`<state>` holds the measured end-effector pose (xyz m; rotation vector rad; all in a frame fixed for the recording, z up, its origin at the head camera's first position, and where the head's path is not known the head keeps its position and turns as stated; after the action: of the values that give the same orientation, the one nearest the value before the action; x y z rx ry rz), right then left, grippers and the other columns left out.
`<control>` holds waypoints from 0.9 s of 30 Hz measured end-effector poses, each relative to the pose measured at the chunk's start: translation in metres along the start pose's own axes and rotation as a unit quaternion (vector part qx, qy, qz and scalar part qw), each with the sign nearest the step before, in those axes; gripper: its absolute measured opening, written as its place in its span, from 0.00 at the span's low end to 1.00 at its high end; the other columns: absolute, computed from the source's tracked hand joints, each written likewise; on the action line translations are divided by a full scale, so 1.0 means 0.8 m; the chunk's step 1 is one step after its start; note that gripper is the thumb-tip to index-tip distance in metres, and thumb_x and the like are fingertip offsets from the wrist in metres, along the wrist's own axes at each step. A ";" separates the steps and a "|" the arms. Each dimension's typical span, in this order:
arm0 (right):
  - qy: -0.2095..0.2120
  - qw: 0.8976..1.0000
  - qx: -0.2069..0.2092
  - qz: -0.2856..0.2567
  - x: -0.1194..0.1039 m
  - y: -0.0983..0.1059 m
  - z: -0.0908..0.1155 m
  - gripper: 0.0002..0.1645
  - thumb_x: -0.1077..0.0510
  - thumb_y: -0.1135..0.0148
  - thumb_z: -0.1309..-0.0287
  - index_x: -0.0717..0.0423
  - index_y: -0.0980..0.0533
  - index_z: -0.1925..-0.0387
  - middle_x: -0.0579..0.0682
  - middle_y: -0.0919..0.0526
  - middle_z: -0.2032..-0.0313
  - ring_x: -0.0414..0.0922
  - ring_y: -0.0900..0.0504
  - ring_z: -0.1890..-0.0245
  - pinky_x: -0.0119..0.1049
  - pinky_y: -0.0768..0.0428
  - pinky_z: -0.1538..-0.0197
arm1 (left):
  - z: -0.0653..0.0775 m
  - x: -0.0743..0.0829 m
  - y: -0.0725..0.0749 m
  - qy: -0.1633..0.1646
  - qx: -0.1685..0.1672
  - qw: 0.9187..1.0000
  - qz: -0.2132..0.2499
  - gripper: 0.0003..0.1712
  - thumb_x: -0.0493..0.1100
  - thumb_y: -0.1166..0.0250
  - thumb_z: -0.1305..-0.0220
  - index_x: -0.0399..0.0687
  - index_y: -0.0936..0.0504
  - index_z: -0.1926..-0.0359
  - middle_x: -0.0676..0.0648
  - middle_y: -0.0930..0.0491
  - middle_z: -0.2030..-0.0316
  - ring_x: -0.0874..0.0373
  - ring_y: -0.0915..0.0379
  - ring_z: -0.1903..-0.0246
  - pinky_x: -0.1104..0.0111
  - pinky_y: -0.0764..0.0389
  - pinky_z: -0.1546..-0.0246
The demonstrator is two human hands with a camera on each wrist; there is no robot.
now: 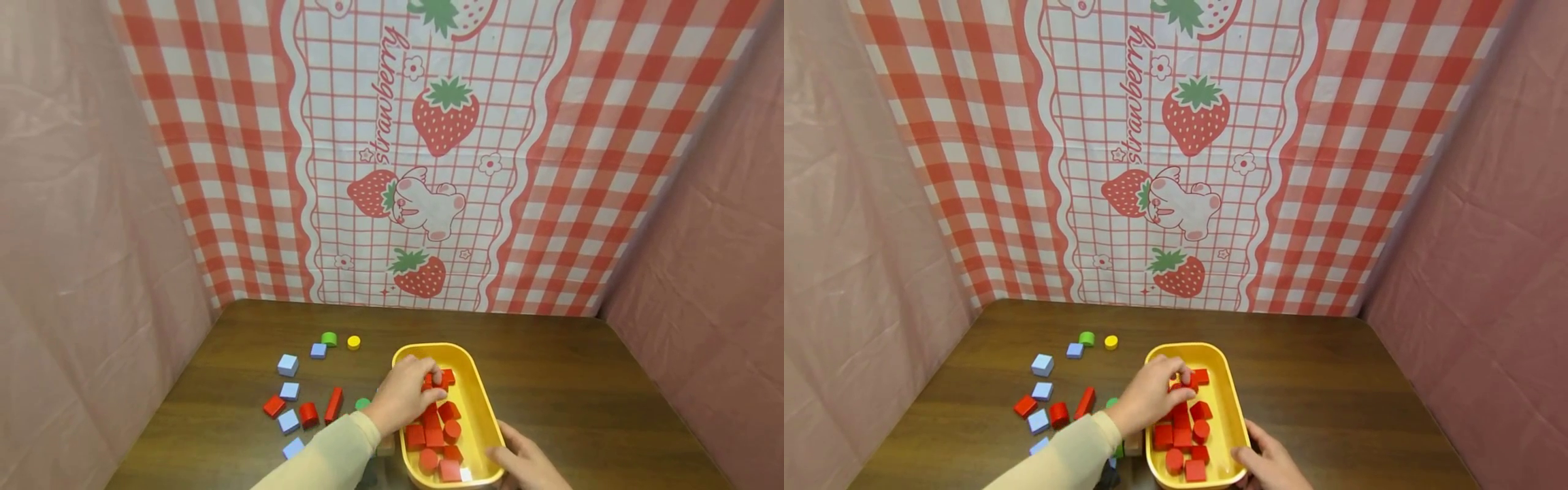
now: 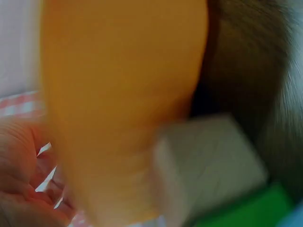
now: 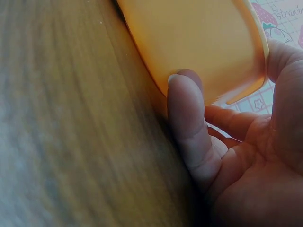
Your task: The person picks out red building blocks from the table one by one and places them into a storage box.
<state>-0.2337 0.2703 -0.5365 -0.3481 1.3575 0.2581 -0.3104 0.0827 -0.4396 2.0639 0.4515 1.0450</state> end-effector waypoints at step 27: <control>0.006 1.000 -0.001 0.002 -0.003 0.000 0.001 0.40 0.64 0.49 0.32 0.77 0.56 0.29 0.68 0.22 0.52 0.64 0.20 0.59 0.51 0.17 0.59 | -0.008 -0.004 -0.044 -0.001 -0.016 0.983 -0.180 0.07 0.57 0.30 0.41 0.64 0.16 0.69 0.66 0.20 0.73 0.62 0.35 0.68 0.65 0.31 0.59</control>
<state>-0.2332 0.2710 -0.5342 -0.3490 1.3706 0.2598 -0.3165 0.1061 -0.4659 1.8628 0.7691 0.8263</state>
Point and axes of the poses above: each hand's wrist, its own z-axis away from the middle knuckle, its own y-axis out of the back of the hand, x = y × z, the point moved 8 cm from there along -z, towards the middle knuckle
